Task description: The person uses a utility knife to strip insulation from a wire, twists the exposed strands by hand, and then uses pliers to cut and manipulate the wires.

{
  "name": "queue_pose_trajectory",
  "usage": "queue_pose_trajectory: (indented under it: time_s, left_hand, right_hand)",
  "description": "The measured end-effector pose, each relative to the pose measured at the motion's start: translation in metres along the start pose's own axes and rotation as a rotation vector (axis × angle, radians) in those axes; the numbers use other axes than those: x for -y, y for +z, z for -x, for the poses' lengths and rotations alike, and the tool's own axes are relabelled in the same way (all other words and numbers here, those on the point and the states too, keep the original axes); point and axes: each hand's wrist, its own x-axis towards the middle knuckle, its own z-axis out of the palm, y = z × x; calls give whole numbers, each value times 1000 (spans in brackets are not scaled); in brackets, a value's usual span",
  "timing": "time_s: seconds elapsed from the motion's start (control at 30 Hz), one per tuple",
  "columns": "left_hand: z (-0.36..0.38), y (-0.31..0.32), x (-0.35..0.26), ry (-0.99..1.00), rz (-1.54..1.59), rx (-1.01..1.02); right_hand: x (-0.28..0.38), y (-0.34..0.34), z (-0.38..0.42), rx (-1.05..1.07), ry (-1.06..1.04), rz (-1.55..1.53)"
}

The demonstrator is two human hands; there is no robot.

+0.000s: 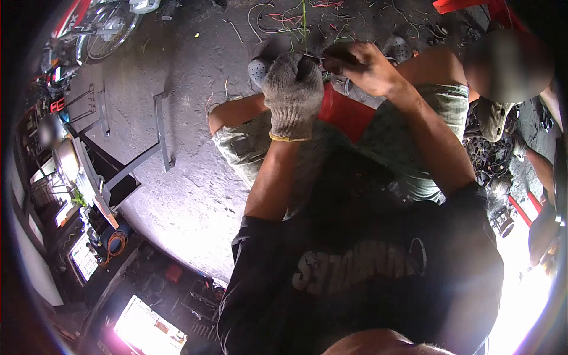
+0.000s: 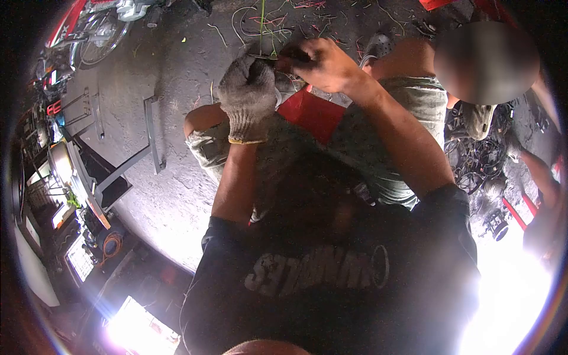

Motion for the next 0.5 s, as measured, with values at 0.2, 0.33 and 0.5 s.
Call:
queue_pose_trajectory:
  time_s: [0.2,0.33,0.5]
  left_hand:
    - [-1,-3,1,49,-35,-28]
    - [2,-9,7,26,-107,58]
    - [0,-8,5,-9,-40,2]
  right_hand:
    - [5,2,-3,-110,-47,-18]
    - [5,1,-5,-86,-75,-34]
    - [9,2,-9,-27,28,28]
